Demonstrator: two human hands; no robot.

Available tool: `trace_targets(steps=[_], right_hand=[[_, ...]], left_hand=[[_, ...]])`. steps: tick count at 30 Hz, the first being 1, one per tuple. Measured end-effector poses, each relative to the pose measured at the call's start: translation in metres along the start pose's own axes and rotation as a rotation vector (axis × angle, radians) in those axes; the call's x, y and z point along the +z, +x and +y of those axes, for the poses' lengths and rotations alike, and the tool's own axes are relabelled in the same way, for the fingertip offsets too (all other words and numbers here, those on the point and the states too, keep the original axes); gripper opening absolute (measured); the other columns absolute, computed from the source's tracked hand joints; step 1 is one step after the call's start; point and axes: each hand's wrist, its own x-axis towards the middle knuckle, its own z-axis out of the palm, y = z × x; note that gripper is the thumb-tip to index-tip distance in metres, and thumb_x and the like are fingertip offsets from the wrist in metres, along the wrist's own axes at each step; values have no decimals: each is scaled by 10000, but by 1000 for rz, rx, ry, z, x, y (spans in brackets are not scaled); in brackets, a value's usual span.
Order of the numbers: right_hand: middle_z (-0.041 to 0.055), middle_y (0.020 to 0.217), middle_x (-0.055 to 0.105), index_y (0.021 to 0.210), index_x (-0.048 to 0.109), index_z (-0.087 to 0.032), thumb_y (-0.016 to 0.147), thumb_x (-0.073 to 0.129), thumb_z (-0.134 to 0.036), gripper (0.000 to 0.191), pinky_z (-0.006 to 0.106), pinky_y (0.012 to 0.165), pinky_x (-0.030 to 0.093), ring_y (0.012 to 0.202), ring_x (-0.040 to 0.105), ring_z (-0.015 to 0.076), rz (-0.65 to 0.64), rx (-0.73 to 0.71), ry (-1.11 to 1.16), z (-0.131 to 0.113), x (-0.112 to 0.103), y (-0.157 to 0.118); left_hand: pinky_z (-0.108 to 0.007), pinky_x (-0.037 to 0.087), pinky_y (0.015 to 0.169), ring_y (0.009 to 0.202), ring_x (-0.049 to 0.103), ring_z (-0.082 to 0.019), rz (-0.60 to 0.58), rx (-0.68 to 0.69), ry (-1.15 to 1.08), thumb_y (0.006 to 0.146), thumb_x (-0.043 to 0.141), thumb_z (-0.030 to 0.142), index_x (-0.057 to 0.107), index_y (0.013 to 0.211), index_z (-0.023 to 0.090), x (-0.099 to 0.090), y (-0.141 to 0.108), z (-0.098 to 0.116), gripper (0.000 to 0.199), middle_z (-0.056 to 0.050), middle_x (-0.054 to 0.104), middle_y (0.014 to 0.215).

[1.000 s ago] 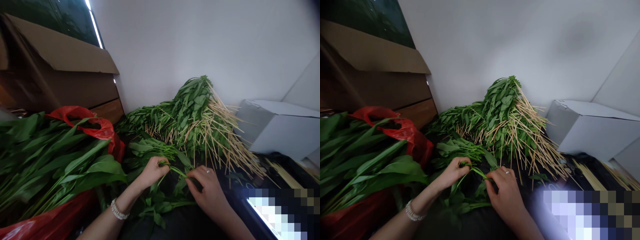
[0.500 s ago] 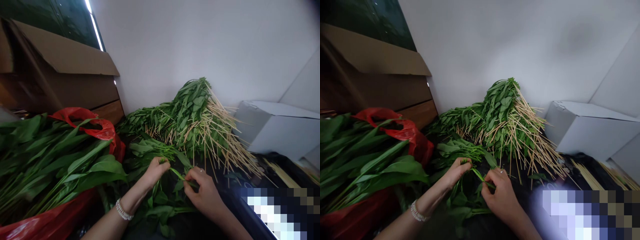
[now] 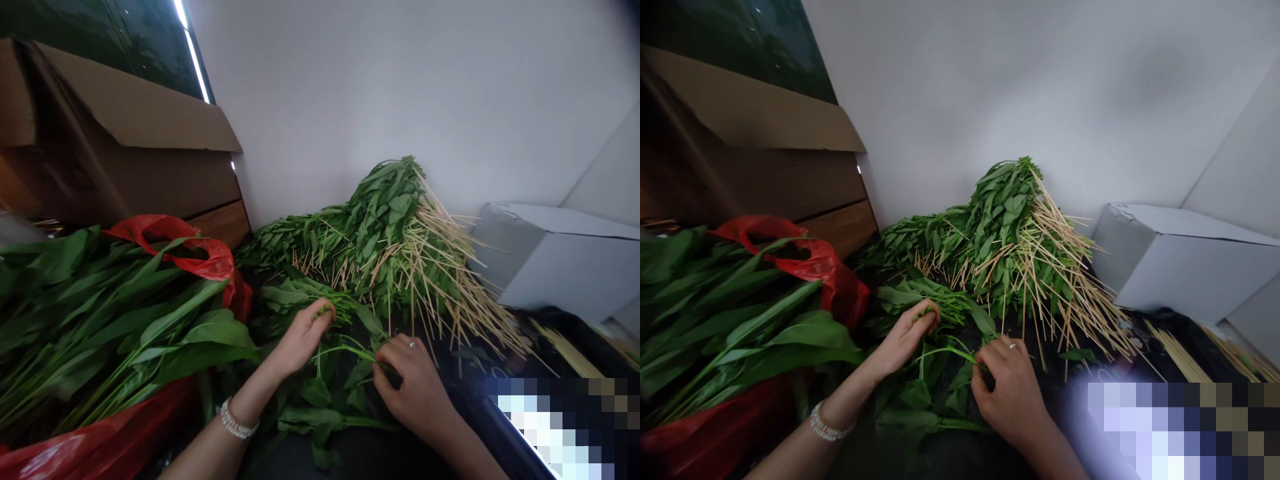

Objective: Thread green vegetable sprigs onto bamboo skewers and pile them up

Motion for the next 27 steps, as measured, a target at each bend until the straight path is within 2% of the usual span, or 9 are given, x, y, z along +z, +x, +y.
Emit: trace_targets(steps=[5,10,15,19,22,25,27], right_hand=[[14,744,544,771,540,-202,836,514,-115,112,359,788,341,787,487,189,-7,-7,-19,1,-1,-1],[18,756,552,770,537,-200,837,518,-110,114,359,789,341,801,492,194,2,7,-9,2,0,-1],[19,778,580,806,569,-198,878,509,-130,116,362,789,332,811,504,199,-25,22,6,2,-4,0],[24,857,611,962,607,-204,924,457,-115,178,362,812,329,852,520,196,-109,2,34,4,-9,0],[34,881,611,989,603,-195,924,454,-102,187,361,811,331,878,521,205,-158,-1,27,6,-9,-2],[32,848,601,923,595,-193,941,427,-107,190,358,788,332,857,515,207,-194,3,24,6,-6,-2],[28,830,594,883,582,-197,952,410,-116,202,353,766,332,837,510,205,-212,10,33,5,-5,-1]], left_hand=[[-269,410,798,879,562,-181,-183,163,311,904,580,337,642,904,191,8,-8,-1,158,-21,639,879],[-280,422,862,959,568,-184,-285,293,496,938,541,312,682,1032,208,13,-9,-5,198,-56,619,1027],[-276,427,788,849,555,-189,-384,337,670,908,553,224,661,1032,191,17,-10,-6,168,-36,638,882],[-286,422,769,809,541,-201,-338,340,758,843,554,174,635,911,177,18,-10,-6,106,-38,621,823],[-304,415,771,779,529,-208,-256,305,763,794,536,164,605,801,184,18,-10,-7,72,-40,599,761],[-306,399,759,717,504,-191,-157,232,646,729,524,154,556,679,190,19,-10,-9,69,-18,546,675],[-283,382,709,669,484,-167,-86,134,466,708,490,150,514,614,191,21,-8,-10,105,1,506,627]])
